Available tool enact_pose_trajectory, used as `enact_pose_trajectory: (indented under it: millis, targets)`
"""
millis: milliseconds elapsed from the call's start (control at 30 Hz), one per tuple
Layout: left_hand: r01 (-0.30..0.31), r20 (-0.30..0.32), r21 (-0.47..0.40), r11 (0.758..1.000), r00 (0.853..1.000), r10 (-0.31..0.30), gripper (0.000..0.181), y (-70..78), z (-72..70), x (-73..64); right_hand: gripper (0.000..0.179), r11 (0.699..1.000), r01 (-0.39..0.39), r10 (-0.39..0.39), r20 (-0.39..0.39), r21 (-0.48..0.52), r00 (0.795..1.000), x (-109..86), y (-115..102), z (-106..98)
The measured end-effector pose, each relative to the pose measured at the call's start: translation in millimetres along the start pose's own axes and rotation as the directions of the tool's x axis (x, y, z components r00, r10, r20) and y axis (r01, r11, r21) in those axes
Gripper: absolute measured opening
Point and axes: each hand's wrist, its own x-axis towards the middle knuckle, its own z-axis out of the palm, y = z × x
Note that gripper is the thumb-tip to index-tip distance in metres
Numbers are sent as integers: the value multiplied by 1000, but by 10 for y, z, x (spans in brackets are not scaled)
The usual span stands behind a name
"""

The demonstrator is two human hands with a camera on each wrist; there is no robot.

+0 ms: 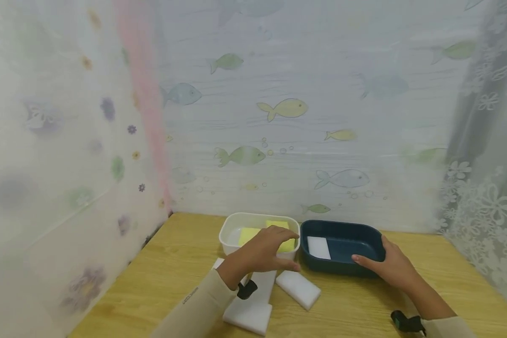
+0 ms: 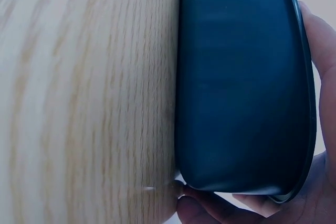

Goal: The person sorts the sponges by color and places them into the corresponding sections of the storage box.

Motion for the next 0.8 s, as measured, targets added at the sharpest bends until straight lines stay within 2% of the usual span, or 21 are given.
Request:
enact_pose_trajectory:
  millis: [267, 400, 667, 800]
  targets:
    - [-36, 84, -92, 995, 995, 44, 76, 52, 80, 10, 128, 1000, 9, -9, -17, -7, 1000, -9, 17, -11]
    - [-39, 133, -84, 996, 990, 50, 72, 53, 138, -13, 128, 1000, 15, -15, -17, -1, 1000, 0, 6, -2]
    - [17, 246, -107, 994, 969, 10, 74, 105, 188, 5, 127, 1000, 23, -23, -20, 2, 1000, 1, 11, 20]
    - [18, 284, -103, 995, 959, 12, 77, 109, 235, 14, 127, 1000, 18, -18, -16, 3, 1000, 10, 29, 22]
